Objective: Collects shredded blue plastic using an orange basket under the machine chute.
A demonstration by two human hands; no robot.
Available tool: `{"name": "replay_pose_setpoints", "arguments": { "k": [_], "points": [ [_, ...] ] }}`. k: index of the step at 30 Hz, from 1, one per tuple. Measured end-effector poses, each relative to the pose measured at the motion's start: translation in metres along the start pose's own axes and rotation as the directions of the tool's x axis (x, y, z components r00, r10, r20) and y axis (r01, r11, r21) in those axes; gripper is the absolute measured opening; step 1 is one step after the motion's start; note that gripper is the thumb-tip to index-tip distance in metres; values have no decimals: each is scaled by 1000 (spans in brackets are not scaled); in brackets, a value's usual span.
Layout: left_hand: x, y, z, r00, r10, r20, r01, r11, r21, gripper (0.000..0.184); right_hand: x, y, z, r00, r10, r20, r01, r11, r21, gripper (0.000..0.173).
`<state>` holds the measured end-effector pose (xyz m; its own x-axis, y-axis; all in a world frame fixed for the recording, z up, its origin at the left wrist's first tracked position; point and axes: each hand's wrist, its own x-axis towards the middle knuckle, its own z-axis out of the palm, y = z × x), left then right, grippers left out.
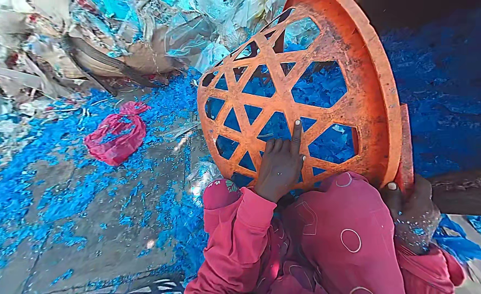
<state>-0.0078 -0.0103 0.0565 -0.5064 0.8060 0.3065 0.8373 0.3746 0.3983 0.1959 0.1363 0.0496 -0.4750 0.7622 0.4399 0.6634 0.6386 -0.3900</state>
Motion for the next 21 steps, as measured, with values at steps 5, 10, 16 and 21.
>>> {"name": "replay_pose_setpoints", "arguments": {
  "k": [5, 10, 16, 21],
  "points": [
    [0, 1, 3, 1000, -17, 7, 17, 1000, 1, 74, 1, 13, 8, 994, -75, -77, 76, 997, 9, 50],
    [0, -3, 8, 999, 14, -41, -14, 1000, 1, 72, 2, 18, 11, 992, -87, -97, 90, 996, 24, 49],
    [0, -2, 12, 995, 7, -100, -8, 1000, -1, 72, 2, 21, 12, 992, -80, -99, 84, 996, 42, 49],
    [-1, -1, 18, 991, -1, -137, -1, 1000, -19, 70, 1, 21, 11, 993, -65, -100, 72, 995, 63, 47]
  ]
}}
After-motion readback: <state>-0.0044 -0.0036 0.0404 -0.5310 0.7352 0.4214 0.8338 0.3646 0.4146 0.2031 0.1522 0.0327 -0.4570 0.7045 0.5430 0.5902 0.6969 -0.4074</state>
